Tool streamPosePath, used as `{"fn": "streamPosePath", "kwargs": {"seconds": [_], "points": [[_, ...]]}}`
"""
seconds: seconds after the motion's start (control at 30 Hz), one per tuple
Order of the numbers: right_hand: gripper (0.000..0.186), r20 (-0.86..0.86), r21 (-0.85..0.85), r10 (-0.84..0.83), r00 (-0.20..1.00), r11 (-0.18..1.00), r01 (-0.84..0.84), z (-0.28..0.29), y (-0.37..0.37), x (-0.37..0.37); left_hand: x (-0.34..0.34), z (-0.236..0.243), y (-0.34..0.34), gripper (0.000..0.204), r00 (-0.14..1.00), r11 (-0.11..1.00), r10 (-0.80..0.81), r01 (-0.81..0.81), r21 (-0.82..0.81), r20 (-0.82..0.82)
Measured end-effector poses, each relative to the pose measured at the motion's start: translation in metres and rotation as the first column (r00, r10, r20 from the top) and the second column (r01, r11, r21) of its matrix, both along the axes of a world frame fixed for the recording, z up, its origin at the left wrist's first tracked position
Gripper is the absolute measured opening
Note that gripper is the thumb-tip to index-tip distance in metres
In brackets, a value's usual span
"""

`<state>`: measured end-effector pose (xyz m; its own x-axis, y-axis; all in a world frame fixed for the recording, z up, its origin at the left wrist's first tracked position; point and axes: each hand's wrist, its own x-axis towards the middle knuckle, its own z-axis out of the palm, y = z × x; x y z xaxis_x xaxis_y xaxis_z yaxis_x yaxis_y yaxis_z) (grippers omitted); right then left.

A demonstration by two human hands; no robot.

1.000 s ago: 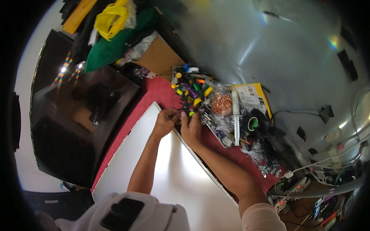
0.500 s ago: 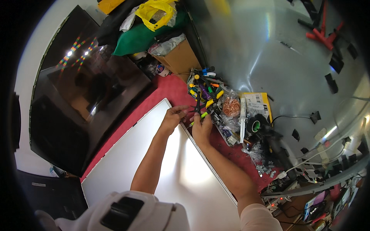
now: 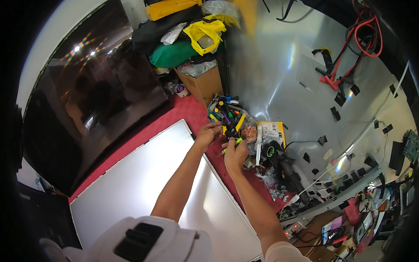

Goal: The person unscrews and removes the plastic bezel and internal components of a flat screen monitor using a screwdriver and by hand.

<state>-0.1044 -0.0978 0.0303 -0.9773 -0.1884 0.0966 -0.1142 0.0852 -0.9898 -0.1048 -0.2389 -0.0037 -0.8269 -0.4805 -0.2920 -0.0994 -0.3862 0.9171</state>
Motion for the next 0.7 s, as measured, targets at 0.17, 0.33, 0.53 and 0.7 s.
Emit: {"fn": "streamPosePath", "kwargs": {"seconds": [0.17, 0.33, 0.53, 0.7], "points": [[0.015, -0.072, 0.020, 0.009, 0.997, 1.000, -0.008, 0.027, 0.025, 0.009, -0.017, 0.006, 0.010, 0.037, 0.999, 1.000, 0.013, -0.013, -0.007, 0.034], [0.014, -0.338, 0.156, -0.011, 0.941, 0.986, 0.067, 0.070, 0.050, 0.004, -0.015, 0.017, 0.009, 0.039, 0.997, 1.000, -0.021, 0.022, -0.009, 0.072], [0.017, -0.546, 0.324, 0.054, 0.836, 0.934, 0.151, 0.099, 0.042, -0.072, -0.005, 0.002, 0.012, 0.037, 0.995, 1.000, 0.024, -0.023, -0.013, 0.094], [0.024, -0.611, 0.511, 0.184, 0.770, 0.834, 0.206, 0.088, 0.009, -0.127, -0.011, -0.012, 0.012, 0.033, 0.997, 0.995, 0.076, -0.074, -0.068, 0.031]]}}
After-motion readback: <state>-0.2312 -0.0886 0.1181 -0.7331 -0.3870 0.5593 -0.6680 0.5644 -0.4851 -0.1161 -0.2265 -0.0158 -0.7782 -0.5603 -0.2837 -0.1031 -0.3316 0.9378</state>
